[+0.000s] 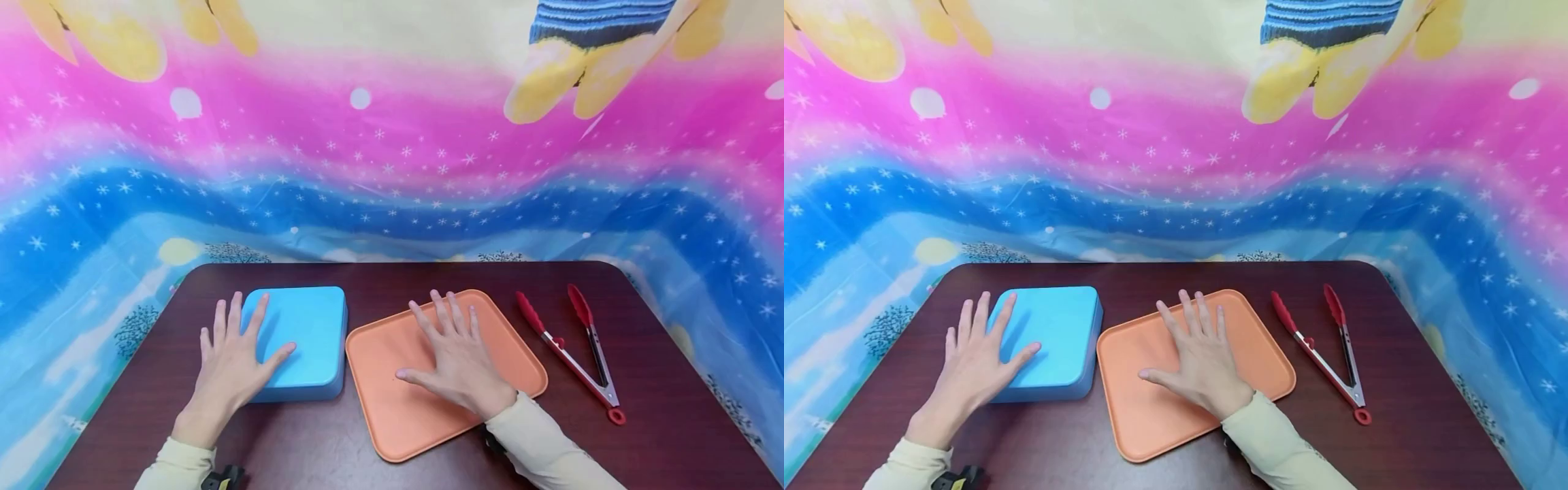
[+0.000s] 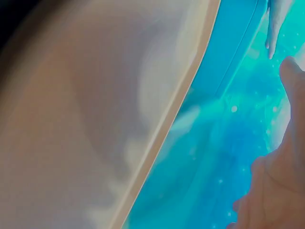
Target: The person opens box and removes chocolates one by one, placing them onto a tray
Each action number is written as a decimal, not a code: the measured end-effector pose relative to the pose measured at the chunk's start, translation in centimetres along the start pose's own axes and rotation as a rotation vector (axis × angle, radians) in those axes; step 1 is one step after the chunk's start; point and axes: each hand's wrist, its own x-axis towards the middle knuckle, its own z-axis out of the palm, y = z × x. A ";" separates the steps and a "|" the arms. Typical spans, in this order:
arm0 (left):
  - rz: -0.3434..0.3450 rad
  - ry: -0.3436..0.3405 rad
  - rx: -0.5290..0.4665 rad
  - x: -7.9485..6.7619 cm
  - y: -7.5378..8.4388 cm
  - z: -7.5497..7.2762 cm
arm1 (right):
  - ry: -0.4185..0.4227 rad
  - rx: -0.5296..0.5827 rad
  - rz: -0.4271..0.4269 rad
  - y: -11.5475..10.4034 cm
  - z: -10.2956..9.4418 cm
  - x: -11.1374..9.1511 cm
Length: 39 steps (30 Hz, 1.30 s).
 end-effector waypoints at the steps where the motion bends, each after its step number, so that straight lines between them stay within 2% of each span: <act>1: 0.001 0.001 -0.001 0.0 -0.2 -0.1 | -0.008 0.001 -0.005 -0.2 0.0 0.1; 9: 0.030 0.014 -0.027 0.1 -1.3 -0.5 | -0.045 0.029 -0.075 -2.1 0.1 1.0; 17: 0.053 -0.027 -0.052 0.4 -2.6 -1.1 | -0.132 0.055 -0.112 -4.1 0.4 2.2; 22: 0.038 -0.116 -0.092 0.2 -3.5 -1.4 | -0.194 0.079 -0.120 -5.2 0.7 2.8; 30: -0.066 -0.283 -0.185 -0.5 -4.9 -1.3 | -0.267 0.098 -0.153 -6.8 1.7 3.9; 39: -0.061 -0.358 -0.277 -0.3 -5.6 -1.2 | -0.315 0.175 -0.144 -7.8 2.3 4.3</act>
